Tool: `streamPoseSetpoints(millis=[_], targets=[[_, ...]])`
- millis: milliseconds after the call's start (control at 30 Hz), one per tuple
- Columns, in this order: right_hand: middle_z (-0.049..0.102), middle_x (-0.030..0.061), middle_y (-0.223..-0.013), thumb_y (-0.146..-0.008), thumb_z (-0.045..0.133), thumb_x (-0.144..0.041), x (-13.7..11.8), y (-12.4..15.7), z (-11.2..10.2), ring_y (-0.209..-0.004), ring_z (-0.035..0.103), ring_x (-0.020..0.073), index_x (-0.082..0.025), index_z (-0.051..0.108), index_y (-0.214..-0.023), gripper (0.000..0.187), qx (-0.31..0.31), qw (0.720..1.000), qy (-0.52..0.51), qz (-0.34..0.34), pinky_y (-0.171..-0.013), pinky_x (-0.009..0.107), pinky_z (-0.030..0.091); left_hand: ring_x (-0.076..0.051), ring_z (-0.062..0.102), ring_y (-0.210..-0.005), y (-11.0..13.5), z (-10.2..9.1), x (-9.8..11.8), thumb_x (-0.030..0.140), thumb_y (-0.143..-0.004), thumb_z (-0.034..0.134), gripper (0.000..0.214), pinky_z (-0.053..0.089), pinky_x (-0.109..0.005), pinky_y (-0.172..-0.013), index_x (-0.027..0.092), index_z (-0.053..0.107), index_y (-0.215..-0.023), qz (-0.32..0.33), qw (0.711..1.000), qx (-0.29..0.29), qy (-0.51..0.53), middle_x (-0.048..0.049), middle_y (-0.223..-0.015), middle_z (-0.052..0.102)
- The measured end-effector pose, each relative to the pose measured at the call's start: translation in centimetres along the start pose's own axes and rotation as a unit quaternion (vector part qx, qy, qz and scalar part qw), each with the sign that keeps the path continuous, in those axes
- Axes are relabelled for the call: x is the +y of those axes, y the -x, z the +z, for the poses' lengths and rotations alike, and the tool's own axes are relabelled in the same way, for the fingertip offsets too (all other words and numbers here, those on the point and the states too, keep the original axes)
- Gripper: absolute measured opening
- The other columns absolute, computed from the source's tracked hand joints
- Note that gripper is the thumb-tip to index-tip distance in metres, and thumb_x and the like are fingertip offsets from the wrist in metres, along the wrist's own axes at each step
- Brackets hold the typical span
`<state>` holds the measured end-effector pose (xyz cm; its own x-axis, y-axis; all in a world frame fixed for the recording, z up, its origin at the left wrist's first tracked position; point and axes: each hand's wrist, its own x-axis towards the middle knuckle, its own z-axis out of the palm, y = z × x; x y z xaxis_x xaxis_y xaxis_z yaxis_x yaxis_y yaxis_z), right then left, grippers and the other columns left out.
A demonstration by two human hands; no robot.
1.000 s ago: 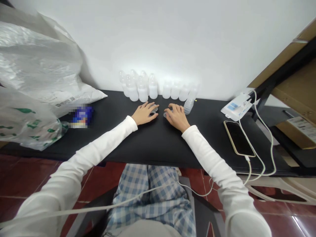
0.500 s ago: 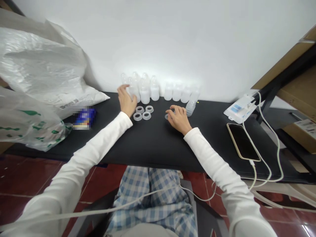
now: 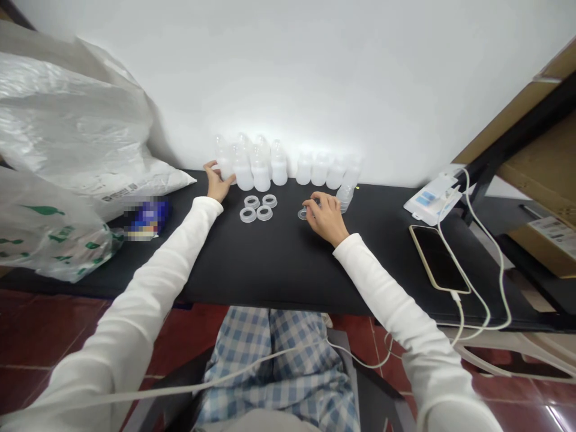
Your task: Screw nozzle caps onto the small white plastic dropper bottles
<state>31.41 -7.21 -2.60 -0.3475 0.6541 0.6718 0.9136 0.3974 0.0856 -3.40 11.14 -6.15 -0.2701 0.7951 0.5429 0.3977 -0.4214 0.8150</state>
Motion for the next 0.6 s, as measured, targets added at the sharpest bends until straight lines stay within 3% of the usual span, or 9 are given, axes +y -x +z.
streamPoseSetpoints(millis=[67,133,200,267,400,500,600], targets=[[0.065,0.0126,-0.113,-0.100,0.048,-0.023,-0.1,0.0,-0.2,-0.105,0.057,0.0265,-0.022,0.070,-0.111,0.025,0.002,1.000,-0.008,0.004,-0.091,0.041,0.038,-0.025,0.055,-0.124,1.1,-0.5,1.2,0.026,-0.075,0.076,0.060,0.044,-0.048,-0.116,0.022,0.042,-0.123,0.009,0.995,0.092,-0.042,-0.0152,-0.138,0.049],[0.066,0.0128,-0.113,-0.101,0.046,-0.025,-0.2,0.0,-0.3,-0.105,0.057,0.0267,-0.021,0.069,-0.114,0.026,0.002,1.000,-0.027,0.007,-0.092,0.042,0.039,-0.027,0.051,-0.130,2.4,-0.8,2.7,0.029,-0.080,0.072,0.057,0.041,-0.051,-0.118,0.021,0.043,-0.129,0.052,0.988,0.134,-0.060,-0.0154,-0.140,0.047],[0.066,0.0136,-0.115,-0.103,0.044,-0.030,-0.3,0.0,-0.4,-0.107,0.058,0.0273,-0.019,0.065,-0.121,0.030,0.006,0.998,-0.058,0.018,-0.093,0.043,0.040,-0.030,0.051,-0.132,3.9,-0.9,4.3,0.033,-0.083,0.072,0.061,0.042,-0.054,-0.117,0.020,0.044,-0.135,0.132,0.985,0.088,-0.068,-0.0157,-0.138,0.048],[0.066,0.0139,-0.117,-0.104,0.039,-0.038,-0.2,0.0,-0.5,-0.106,0.058,0.0275,-0.018,0.058,-0.133,0.039,0.020,0.993,-0.105,0.042,-0.094,0.045,0.041,-0.032,0.053,-0.131,5.4,-0.7,5.9,0.037,-0.082,0.075,0.061,0.045,-0.055,-0.115,0.021,0.050,-0.135,0.229,0.969,-0.010,-0.088,-0.0145,-0.133,0.051],[0.066,0.0108,-0.113,-0.106,0.020,-0.055,0.1,0.1,-0.6,-0.098,0.061,0.0252,-0.021,0.044,-0.146,0.059,0.082,0.968,-0.213,0.102,-0.096,0.048,0.046,-0.027,0.064,-0.123,8.2,0.2,8.9,0.039,-0.092,0.068,0.037,0.056,-0.046,-0.108,0.029,0.066,-0.127,0.412,0.886,-0.183,-0.111,-0.0095,-0.124,0.060],[0.067,0.0083,-0.103,-0.103,0.015,-0.068,0.0,0.0,-0.8,-0.092,0.064,0.0243,-0.024,0.057,-0.126,0.065,0.089,0.946,-0.284,0.130,-0.088,0.044,0.051,-0.023,0.067,-0.124,9.5,0.7,10.8,0.038,-0.099,0.059,0.026,0.058,-0.041,-0.107,0.034,0.072,-0.121,0.470,0.841,-0.248,-0.100,-0.0054,-0.117,0.067],[0.061,0.0027,-0.077,-0.100,0.021,-0.075,-0.4,-0.2,-1.1,-0.068,0.058,0.0190,-0.024,0.059,-0.093,0.064,0.081,0.920,-0.338,0.182,-0.067,0.035,0.048,-0.023,0.068,-0.125,10.3,0.9,12.1,0.040,-0.100,0.058,0.025,0.059,-0.041,-0.106,0.034,0.073,-0.119,0.482,0.832,-0.266,-0.072,-0.0042,-0.116,0.071]])
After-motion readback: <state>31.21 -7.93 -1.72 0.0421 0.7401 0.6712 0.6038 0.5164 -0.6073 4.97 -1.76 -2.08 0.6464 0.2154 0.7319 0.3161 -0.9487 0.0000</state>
